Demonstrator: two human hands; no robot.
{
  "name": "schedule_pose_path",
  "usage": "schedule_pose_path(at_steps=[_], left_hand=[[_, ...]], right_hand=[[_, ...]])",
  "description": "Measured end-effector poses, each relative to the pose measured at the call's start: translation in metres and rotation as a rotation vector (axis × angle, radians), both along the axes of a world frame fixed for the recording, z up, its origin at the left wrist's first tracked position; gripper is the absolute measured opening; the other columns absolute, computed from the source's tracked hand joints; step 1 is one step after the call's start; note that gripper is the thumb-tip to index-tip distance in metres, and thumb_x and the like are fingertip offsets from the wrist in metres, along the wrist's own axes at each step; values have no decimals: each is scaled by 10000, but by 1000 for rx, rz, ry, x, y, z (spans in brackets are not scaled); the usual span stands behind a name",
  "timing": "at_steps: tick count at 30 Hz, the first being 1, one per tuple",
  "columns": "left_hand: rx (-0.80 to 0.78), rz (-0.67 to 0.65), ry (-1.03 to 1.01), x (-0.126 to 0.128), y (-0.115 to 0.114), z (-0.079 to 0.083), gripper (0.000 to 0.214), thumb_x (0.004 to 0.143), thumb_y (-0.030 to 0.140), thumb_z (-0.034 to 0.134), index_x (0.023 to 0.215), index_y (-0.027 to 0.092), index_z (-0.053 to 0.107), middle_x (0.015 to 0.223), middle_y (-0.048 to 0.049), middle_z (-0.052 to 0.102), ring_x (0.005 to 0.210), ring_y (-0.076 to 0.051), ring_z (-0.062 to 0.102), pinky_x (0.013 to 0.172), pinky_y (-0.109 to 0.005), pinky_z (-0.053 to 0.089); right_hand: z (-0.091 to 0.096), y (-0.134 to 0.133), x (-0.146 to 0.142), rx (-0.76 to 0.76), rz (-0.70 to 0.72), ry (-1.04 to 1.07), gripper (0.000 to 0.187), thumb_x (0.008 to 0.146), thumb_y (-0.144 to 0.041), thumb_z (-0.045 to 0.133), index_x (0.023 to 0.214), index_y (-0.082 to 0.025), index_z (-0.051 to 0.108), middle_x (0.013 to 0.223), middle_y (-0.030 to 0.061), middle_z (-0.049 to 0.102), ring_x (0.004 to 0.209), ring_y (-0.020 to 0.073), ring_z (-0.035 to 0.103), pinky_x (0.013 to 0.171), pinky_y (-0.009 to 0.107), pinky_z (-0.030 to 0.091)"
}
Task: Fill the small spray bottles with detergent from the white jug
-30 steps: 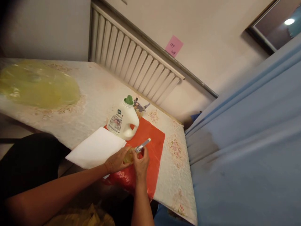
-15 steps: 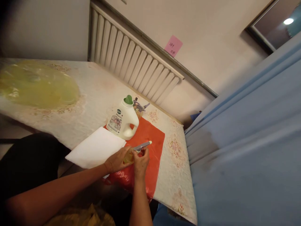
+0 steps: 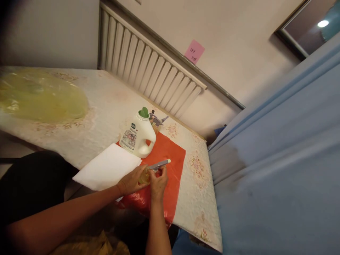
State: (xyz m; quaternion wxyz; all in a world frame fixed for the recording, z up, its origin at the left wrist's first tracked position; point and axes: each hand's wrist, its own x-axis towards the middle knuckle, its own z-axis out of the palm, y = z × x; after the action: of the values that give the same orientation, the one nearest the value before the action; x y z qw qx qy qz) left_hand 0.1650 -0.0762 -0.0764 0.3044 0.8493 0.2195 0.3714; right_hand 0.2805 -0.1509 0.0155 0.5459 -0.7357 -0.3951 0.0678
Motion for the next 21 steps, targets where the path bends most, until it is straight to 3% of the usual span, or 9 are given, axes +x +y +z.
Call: schedule_pose_path(at_steps=[5, 9, 17, 21], left_hand=[[2, 14, -13, 1, 0, -2, 704, 857, 427, 664, 1444, 209, 341, 1361, -151, 578, 1264, -312, 577, 1084, -486, 481], [11, 16, -7, 1, 0, -5, 709, 863, 421, 659, 1449, 198, 329, 1370, -156, 566, 1281, -308, 565, 1095, -504, 468], [20, -9, 12, 0, 3, -7, 729, 844, 390, 657, 1456, 182, 319, 1402, -173, 551, 1315, -321, 544, 1115, -508, 453], [23, -4, 23, -1, 4, -7, 696, 828, 359, 651, 1434, 178, 361, 1374, -168, 576, 1303, -323, 555, 1111, -518, 458]], right_hand=[[-2, -5, -1, 19, 75, -16, 255, 761, -370, 678, 939, -189, 654, 906, 42, 706, 808, 198, 629, 762, 303, 488], [-5, -8, 3, 33, 148, -35, 218, 820, -375, 617, 915, -188, 678, 943, 50, 709, 836, 198, 624, 789, 310, 486], [-10, 4, -10, 100, -90, 42, 212, 680, -323, 702, 828, -198, 617, 792, 5, 668, 701, 175, 583, 694, 286, 470], [-10, 5, -13, 108, -68, 65, 228, 682, -295, 694, 877, -193, 635, 828, 19, 678, 736, 188, 602, 722, 299, 483]])
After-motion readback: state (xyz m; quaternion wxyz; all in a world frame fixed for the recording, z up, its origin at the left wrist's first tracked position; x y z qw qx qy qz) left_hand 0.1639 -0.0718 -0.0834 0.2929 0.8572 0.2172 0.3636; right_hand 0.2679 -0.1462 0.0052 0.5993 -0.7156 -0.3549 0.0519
